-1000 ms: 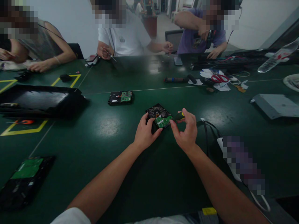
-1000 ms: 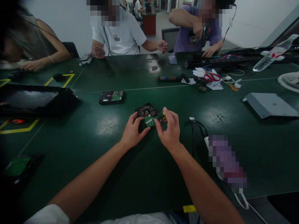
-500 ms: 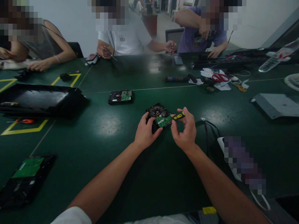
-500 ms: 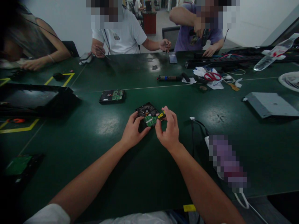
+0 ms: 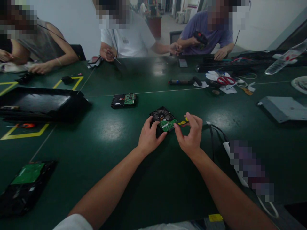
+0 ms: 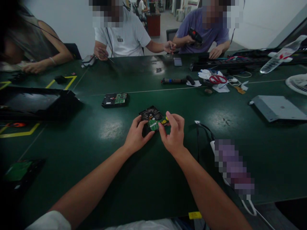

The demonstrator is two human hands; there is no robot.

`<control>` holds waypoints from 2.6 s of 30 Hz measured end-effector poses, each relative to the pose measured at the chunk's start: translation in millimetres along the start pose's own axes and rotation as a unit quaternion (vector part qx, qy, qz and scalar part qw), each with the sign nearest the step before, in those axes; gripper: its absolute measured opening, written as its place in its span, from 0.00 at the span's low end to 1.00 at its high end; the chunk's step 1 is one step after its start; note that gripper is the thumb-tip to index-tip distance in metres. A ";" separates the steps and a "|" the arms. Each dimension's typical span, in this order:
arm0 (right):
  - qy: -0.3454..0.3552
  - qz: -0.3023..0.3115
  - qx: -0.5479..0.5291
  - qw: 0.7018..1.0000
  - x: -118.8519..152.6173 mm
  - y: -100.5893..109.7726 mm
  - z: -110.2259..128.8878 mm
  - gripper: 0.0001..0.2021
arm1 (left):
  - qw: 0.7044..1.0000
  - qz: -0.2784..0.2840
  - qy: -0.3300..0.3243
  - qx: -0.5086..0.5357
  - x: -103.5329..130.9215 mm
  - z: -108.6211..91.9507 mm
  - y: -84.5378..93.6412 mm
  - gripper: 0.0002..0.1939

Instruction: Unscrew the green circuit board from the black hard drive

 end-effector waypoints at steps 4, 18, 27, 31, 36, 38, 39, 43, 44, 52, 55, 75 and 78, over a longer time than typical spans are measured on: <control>0.003 0.015 0.000 1.000 -2.1 -0.5 2.0 0.40 | 1.000 0.000 -0.001 -0.001 -0.1 1.1 -1.0 0.29; 0.003 0.012 0.015 1.000 -3.2 1.2 4.7 0.39 | 1.000 -0.003 -0.004 0.005 0.0 -0.3 -0.4 0.29; 0.001 0.016 0.009 1.000 -1.4 0.3 3.5 0.40 | 1.000 0.001 0.001 0.004 -0.1 -0.8 -0.1 0.28; 0.005 0.006 0.008 1.000 -1.8 0.9 3.6 0.41 | 1.000 0.003 0.003 0.003 -0.3 0.0 -0.6 0.29; -0.001 0.020 -0.004 1.000 -1.6 -0.8 2.5 0.39 | 1.000 0.002 0.004 0.005 0.0 0.7 -0.8 0.29; -0.002 0.015 0.002 1.000 -2.0 0.1 3.1 0.39 | 1.000 0.002 0.004 0.007 0.1 1.1 -1.0 0.29; -0.001 0.010 0.007 1.000 -2.5 0.9 3.7 0.39 | 1.000 0.002 0.003 0.007 0.1 1.2 -1.1 0.29; 0.014 0.010 0.013 1.000 -4.3 1.7 5.4 0.39 | 1.000 0.000 0.002 0.003 -0.1 0.7 -0.9 0.29; 0.014 0.015 0.008 1.000 -4.3 1.2 5.0 0.39 | 1.000 0.000 0.003 0.002 -0.2 0.3 -0.7 0.29; 0.011 0.007 0.008 1.000 -3.4 2.8 4.2 0.40 | 1.000 0.003 0.001 0.000 0.0 -1.1 0.5 0.29; 0.008 0.021 0.006 1.000 -3.1 1.3 3.8 0.40 | 1.000 0.003 0.003 0.000 0.3 -0.5 0.1 0.29; -0.003 0.016 -0.015 1.000 -2.1 0.1 3.1 0.40 | 1.000 0.000 0.001 0.003 -0.1 -2.3 0.8 0.28; -0.012 0.022 -0.030 0.999 -0.7 -1.4 1.2 0.40 | 1.000 -0.003 -0.003 0.006 -0.3 -2.7 0.9 0.28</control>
Point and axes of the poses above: each hand's wrist, its own x-axis away from the middle knuckle, its own y-axis out of the back of the hand, z = x × y, the point moved 5 cm from there along -x, towards the middle knuckle, and after that the axes turned 4 degrees about x, right-handed, at the moved point
